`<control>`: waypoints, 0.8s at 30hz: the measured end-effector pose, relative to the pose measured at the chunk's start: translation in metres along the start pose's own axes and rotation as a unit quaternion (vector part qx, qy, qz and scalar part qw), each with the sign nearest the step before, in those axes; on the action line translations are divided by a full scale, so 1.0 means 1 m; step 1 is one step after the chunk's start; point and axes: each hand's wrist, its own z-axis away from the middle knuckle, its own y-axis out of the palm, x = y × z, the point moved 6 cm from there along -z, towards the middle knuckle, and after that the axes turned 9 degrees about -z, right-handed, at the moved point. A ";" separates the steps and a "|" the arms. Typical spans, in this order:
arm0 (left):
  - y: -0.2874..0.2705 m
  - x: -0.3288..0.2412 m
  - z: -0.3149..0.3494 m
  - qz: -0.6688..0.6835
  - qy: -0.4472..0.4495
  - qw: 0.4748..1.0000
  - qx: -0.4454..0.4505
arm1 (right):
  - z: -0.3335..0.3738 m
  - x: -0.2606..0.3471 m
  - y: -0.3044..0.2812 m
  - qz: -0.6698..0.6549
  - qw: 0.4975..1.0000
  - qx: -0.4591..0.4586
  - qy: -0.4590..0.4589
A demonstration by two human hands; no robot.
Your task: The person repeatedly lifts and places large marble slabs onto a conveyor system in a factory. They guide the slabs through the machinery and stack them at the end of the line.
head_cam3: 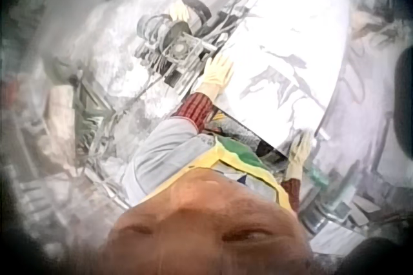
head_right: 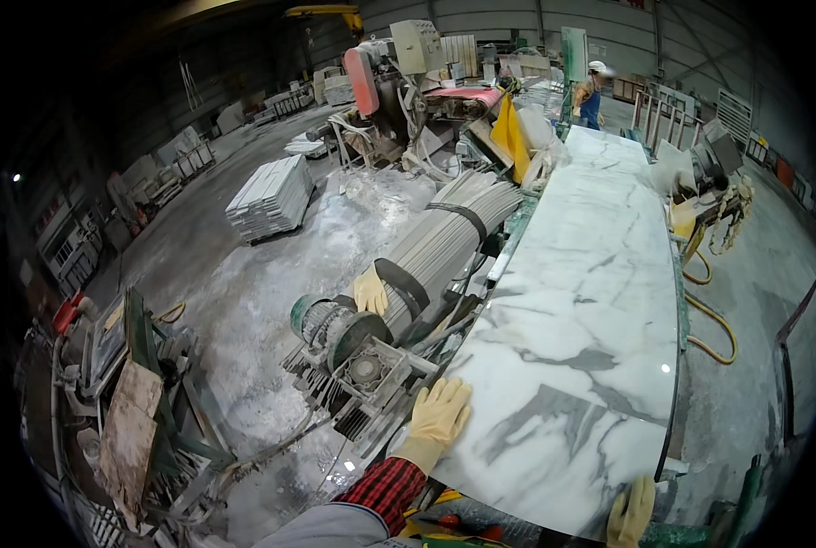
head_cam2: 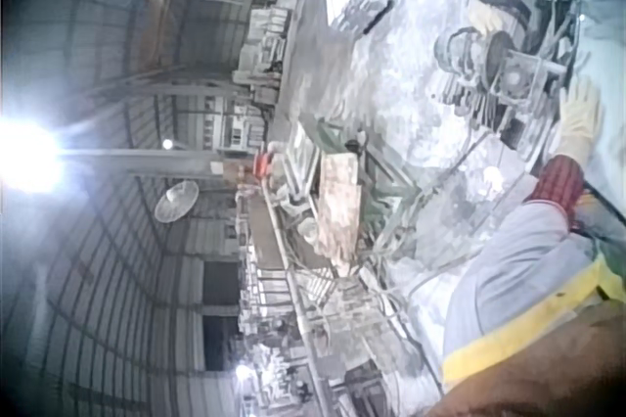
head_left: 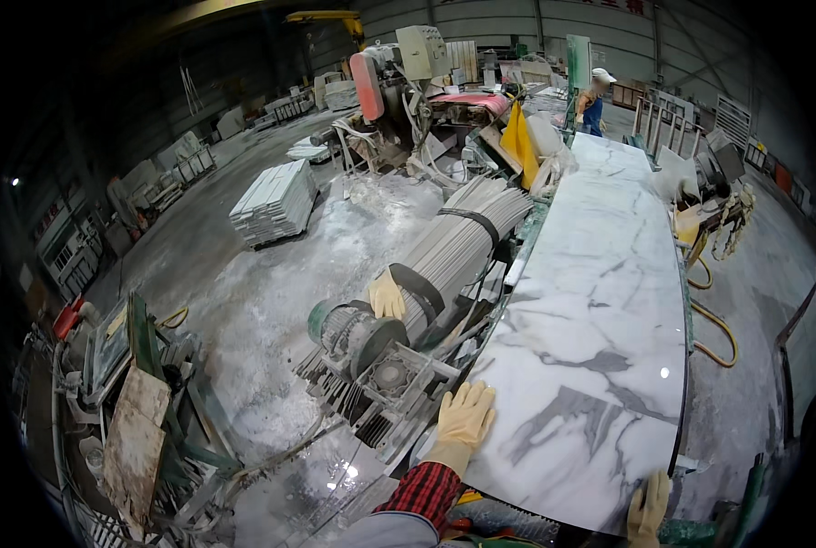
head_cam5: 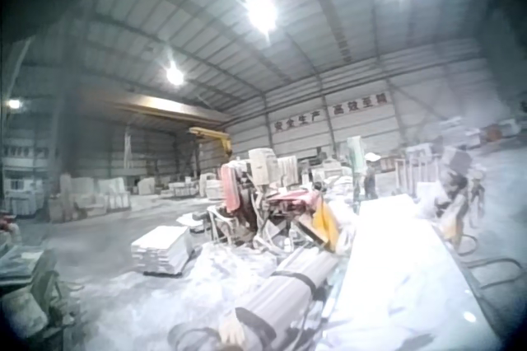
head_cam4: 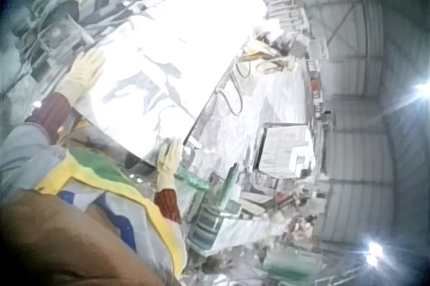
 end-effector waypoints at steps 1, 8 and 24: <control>-0.004 0.005 0.004 -0.004 -0.006 1.000 -0.003 | -0.023 -0.002 0.013 -0.022 0.999 -0.014 -0.041; -0.002 0.003 0.004 -0.002 0.012 1.000 -0.025 | -0.088 -0.003 0.021 -0.023 0.998 -0.041 -0.043; -0.008 0.000 0.007 -0.001 0.009 1.000 0.000 | -0.087 -0.010 0.024 -0.001 1.000 0.012 0.008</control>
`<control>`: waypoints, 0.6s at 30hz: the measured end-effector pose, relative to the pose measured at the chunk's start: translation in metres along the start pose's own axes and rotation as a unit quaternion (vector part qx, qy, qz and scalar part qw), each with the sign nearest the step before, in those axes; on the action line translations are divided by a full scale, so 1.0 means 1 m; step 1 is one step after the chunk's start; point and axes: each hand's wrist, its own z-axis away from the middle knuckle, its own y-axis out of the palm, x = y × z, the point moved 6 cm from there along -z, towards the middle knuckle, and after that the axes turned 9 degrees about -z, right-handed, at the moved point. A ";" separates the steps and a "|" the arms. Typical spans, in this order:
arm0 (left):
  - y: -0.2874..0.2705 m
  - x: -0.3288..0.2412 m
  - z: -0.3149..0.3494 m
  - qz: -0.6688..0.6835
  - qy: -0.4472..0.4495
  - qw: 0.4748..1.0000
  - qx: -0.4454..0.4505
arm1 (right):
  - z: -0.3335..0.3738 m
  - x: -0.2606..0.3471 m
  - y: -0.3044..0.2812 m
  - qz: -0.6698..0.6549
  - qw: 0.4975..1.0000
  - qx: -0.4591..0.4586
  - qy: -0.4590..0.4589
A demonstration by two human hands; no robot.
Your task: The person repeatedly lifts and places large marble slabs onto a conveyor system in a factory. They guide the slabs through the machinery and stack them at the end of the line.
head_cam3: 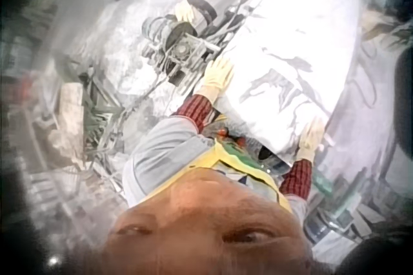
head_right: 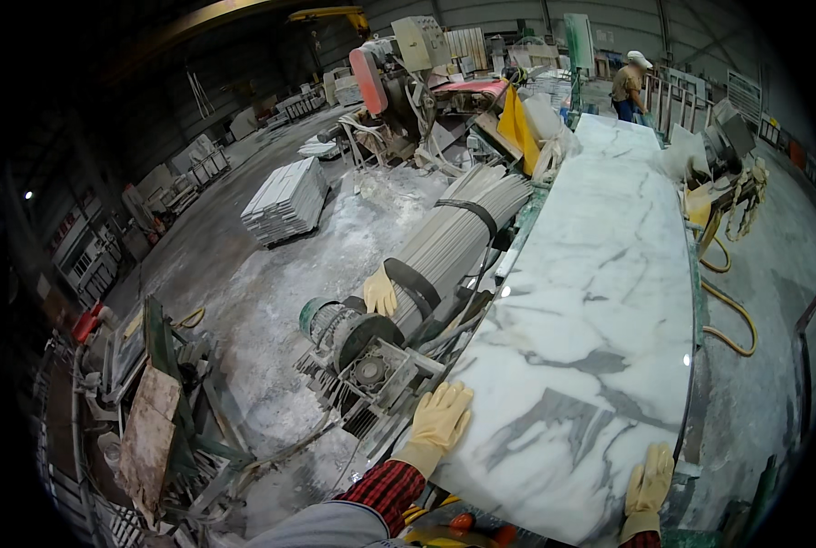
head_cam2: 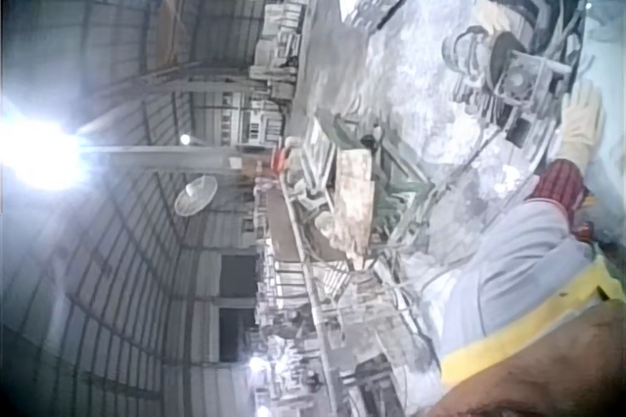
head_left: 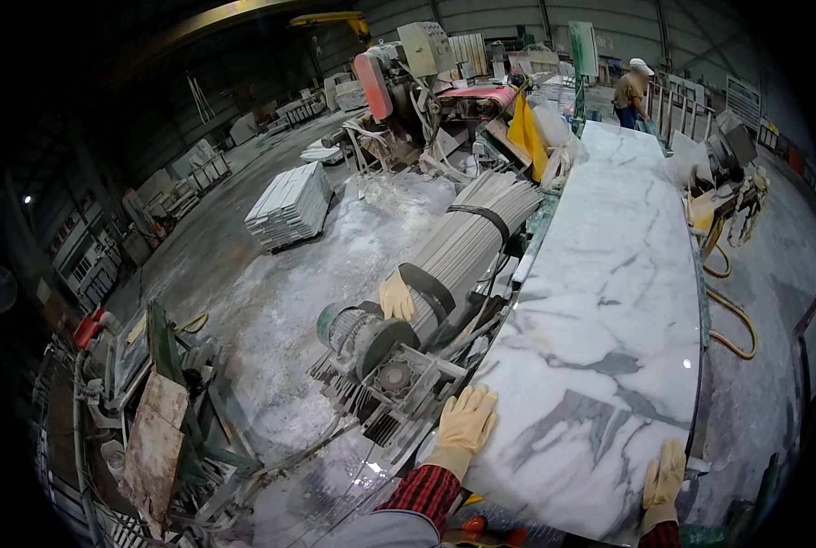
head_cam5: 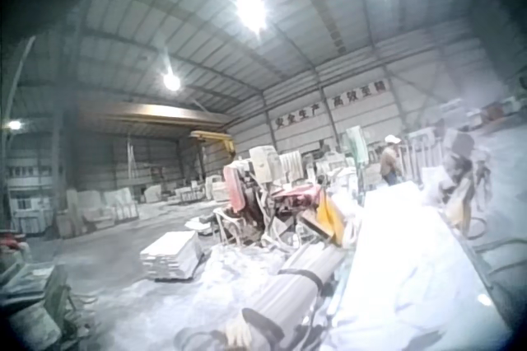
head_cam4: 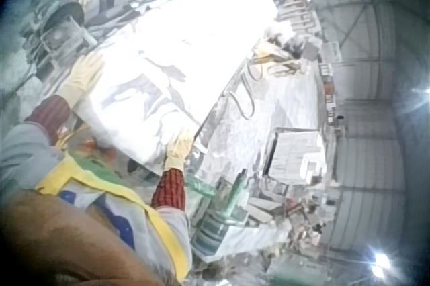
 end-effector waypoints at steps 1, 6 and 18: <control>0.001 0.001 0.001 -0.001 -0.001 1.000 -0.001 | -0.001 0.001 0.000 0.009 1.000 0.008 0.011; 0.003 0.003 0.004 -0.006 -0.009 1.000 0.006 | 0.001 0.006 -0.003 -0.013 1.000 0.009 0.020; 0.001 0.003 0.008 0.007 -0.007 1.000 -0.002 | 0.010 -0.005 0.001 -0.018 1.000 -0.007 -0.024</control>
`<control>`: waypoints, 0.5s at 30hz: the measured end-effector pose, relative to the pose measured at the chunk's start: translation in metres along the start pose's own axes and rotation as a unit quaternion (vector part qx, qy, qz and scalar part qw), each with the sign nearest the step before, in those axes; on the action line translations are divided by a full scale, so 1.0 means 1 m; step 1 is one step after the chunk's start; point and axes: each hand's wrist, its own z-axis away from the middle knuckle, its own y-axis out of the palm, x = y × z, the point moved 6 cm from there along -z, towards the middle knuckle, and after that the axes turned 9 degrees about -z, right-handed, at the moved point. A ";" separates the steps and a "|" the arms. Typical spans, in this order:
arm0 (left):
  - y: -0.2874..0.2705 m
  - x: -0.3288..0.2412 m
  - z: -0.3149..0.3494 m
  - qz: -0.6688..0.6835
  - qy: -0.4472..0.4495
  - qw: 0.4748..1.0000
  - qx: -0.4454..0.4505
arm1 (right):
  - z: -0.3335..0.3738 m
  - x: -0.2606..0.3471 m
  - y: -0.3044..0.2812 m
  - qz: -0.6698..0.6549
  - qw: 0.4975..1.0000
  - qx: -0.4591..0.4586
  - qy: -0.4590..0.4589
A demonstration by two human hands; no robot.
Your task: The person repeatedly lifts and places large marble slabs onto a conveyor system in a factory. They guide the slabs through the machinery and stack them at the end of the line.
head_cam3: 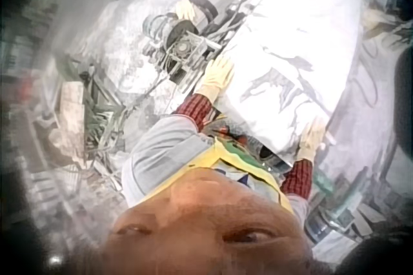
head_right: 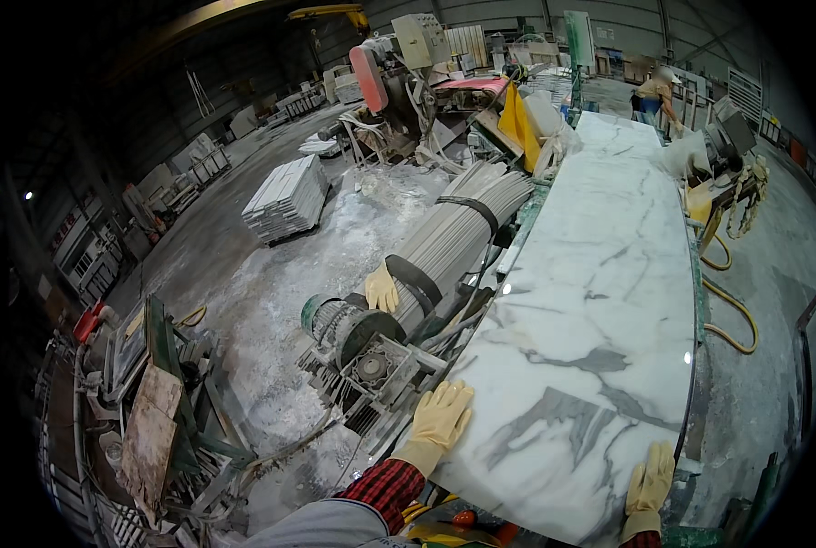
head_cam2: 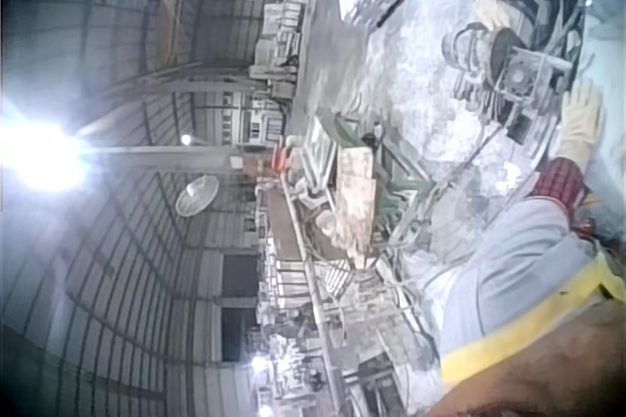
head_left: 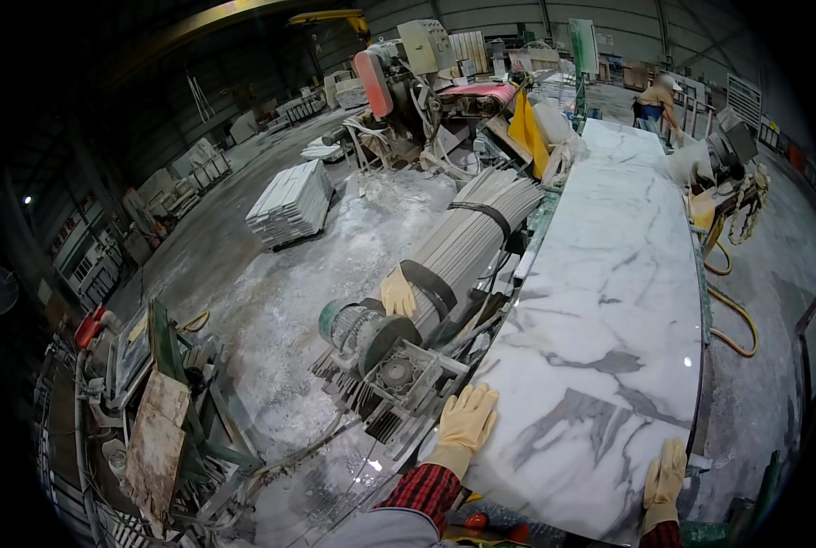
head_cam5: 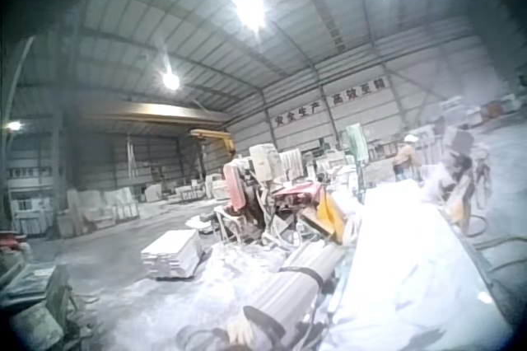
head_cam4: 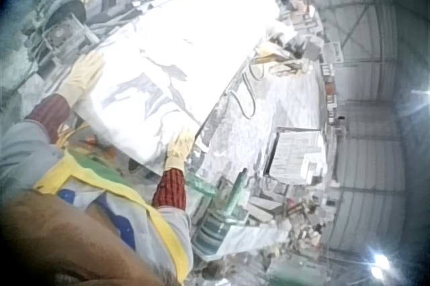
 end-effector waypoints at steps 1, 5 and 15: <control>-0.001 -0.001 0.000 -0.001 0.001 1.000 -0.001 | 0.001 0.000 0.000 0.001 1.000 -0.001 -0.001; -0.003 -0.001 0.001 -0.004 0.003 1.000 0.001 | 0.003 0.001 0.001 0.006 1.000 -0.007 -0.010; 0.000 0.004 0.008 -0.008 -0.008 1.000 0.003 | 0.004 0.007 -0.002 0.008 0.999 0.002 -0.035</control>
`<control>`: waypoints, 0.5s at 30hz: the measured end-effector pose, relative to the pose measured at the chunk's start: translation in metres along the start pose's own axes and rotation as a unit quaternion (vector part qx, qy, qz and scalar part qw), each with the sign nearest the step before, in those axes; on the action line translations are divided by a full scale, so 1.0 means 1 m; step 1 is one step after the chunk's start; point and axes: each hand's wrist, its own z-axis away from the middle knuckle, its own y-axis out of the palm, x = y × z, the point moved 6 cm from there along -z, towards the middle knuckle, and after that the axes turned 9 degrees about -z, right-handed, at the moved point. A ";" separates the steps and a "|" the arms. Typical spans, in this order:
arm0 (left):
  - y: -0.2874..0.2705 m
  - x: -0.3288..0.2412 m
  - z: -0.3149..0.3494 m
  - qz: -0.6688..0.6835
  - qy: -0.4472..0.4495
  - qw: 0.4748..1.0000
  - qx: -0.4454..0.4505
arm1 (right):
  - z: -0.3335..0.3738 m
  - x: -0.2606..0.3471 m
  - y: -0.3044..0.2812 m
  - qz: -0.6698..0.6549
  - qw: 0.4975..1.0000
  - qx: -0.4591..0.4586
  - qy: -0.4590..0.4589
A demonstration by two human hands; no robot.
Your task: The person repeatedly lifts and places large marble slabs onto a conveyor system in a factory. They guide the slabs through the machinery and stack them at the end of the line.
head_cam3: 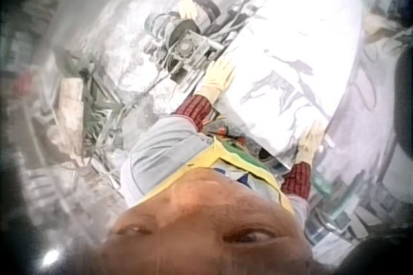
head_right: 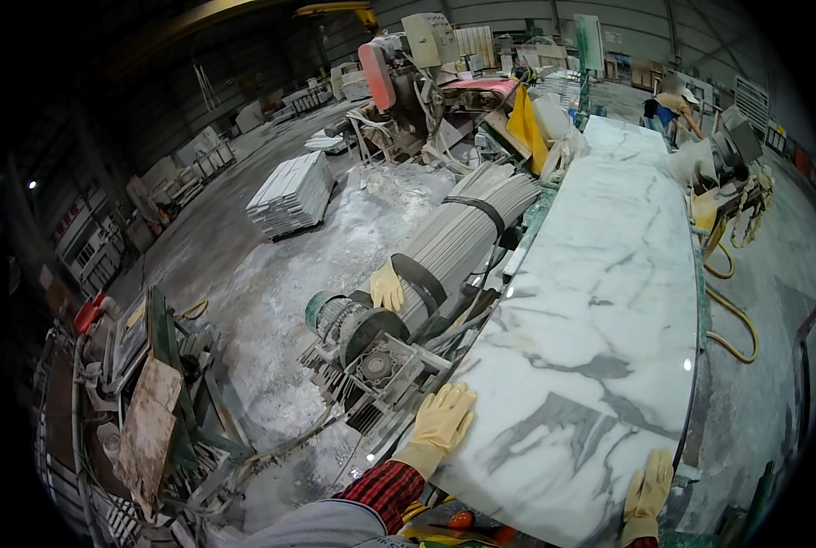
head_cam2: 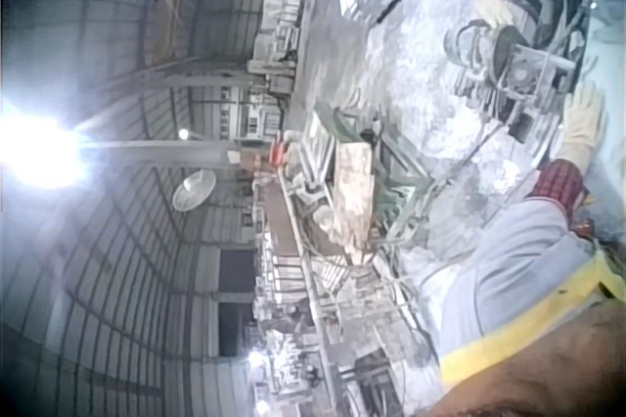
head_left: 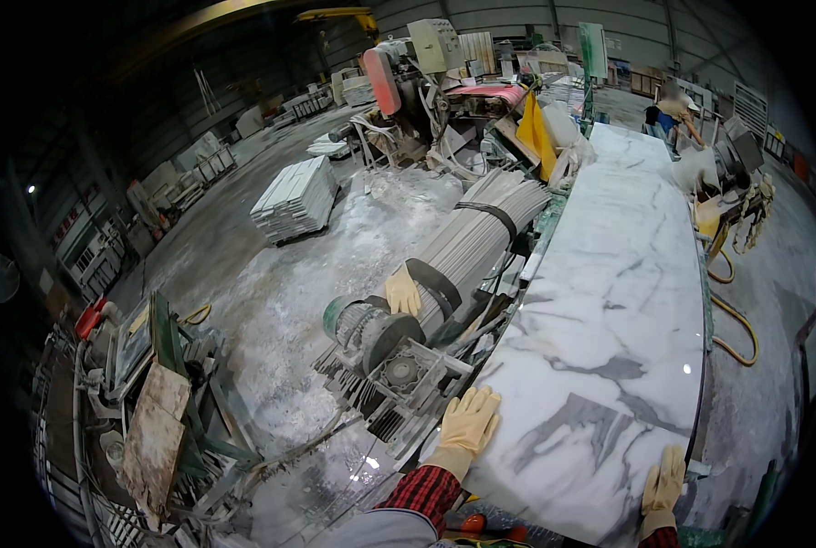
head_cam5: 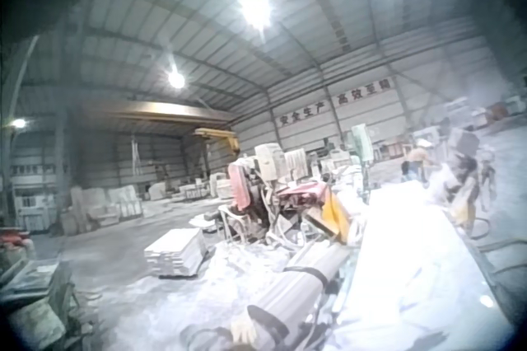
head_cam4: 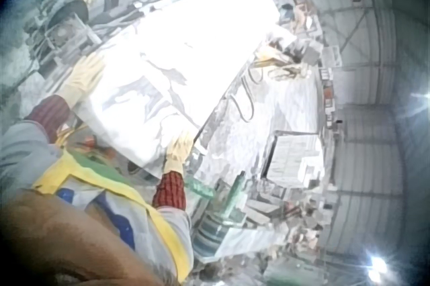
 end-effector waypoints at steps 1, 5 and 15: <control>0.000 0.000 0.000 0.005 0.001 1.000 -0.002 | 0.001 0.000 -0.001 -0.007 1.000 -0.001 0.002; -0.001 -0.001 0.000 0.014 0.002 1.000 -0.001 | 0.005 -0.004 0.002 0.019 0.999 -0.026 -0.017; -0.006 0.000 0.006 0.016 0.005 1.000 -0.013 | 0.005 0.006 -0.001 0.019 1.000 -0.003 0.006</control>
